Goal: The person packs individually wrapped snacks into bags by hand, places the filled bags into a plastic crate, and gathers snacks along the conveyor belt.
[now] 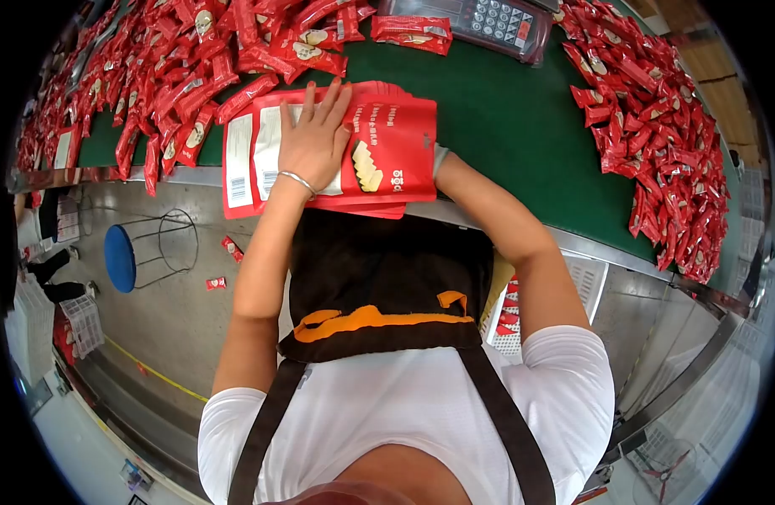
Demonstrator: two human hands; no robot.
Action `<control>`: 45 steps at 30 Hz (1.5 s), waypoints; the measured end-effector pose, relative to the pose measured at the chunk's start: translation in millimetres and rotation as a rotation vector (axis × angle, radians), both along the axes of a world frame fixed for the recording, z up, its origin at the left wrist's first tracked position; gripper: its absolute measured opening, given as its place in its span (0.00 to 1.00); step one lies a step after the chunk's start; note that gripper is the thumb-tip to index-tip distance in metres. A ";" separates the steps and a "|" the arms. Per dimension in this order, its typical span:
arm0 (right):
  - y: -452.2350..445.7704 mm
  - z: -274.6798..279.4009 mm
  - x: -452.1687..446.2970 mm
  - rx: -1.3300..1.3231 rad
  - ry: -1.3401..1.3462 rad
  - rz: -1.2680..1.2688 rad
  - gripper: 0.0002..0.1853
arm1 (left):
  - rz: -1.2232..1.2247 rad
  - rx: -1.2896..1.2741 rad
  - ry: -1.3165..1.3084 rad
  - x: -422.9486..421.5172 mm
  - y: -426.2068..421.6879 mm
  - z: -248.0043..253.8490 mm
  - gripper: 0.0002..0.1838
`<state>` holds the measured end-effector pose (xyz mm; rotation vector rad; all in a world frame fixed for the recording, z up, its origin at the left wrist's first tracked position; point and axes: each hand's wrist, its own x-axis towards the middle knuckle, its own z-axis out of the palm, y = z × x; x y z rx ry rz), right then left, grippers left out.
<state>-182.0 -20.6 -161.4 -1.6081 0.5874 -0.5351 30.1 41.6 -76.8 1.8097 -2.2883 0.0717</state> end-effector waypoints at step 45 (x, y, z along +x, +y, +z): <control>23.1 63.1 -27.6 -0.179 0.422 -0.224 0.16 | -0.042 0.065 0.082 3.5 -1.0 -2.0 0.30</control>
